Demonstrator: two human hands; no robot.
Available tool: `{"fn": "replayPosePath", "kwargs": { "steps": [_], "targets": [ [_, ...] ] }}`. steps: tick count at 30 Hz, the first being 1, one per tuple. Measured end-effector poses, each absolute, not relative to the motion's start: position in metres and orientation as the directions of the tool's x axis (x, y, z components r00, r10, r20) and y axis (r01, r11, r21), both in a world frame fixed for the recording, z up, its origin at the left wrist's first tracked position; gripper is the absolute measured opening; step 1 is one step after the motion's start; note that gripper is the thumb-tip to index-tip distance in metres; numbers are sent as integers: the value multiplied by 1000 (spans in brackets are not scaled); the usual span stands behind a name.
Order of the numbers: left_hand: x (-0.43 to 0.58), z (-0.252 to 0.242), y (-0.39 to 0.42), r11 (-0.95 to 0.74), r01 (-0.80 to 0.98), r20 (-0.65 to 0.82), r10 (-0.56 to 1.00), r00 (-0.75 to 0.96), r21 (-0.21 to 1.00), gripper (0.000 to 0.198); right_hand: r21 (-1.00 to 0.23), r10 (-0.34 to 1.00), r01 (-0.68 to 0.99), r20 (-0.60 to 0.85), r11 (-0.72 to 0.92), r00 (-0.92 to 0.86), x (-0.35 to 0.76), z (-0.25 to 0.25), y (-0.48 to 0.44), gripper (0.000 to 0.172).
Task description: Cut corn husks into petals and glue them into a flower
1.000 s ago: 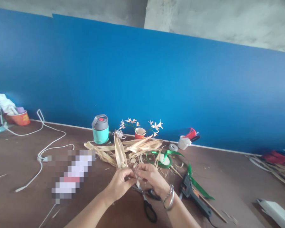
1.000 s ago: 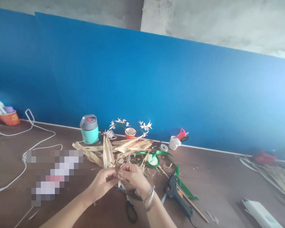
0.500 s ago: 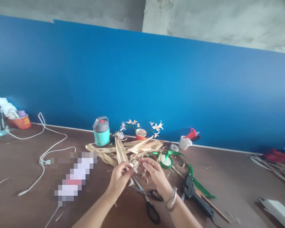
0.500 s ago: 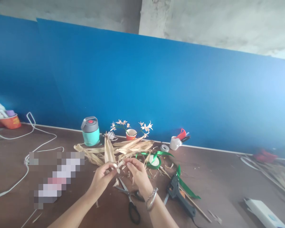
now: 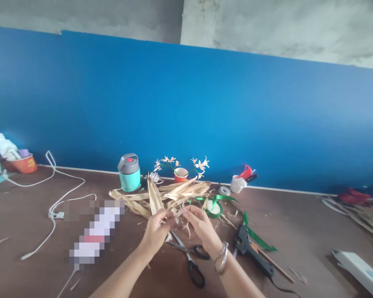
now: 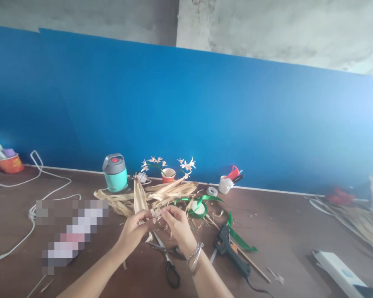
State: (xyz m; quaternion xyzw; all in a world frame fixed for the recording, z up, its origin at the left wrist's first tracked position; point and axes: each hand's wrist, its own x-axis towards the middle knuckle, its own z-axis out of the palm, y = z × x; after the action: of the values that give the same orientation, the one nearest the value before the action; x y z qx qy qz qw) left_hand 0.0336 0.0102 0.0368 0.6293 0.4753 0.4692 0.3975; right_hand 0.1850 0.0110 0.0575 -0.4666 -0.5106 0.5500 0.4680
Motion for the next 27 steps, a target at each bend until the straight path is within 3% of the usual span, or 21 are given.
{"fn": "replayPosePath", "kwargs": {
  "steps": [9, 19, 27],
  "targets": [
    [33, 36, 15, -328, 281, 320, 944, 78, 902, 20, -999, 995, -13, -46, -48, -86, 184, 54, 11, 43],
    [27, 15, 13, -485, 347, 489, 868, 83, 803, 17, -999, 996, -19, -45, -47, -82, 175, 50, 8, 31],
    [25, 13, 11, -501, 315, 496, 862, 102, 806, 17, -999, 991, -22, -43, -46, -124, 177, 48, 9, 21]
  ]
}}
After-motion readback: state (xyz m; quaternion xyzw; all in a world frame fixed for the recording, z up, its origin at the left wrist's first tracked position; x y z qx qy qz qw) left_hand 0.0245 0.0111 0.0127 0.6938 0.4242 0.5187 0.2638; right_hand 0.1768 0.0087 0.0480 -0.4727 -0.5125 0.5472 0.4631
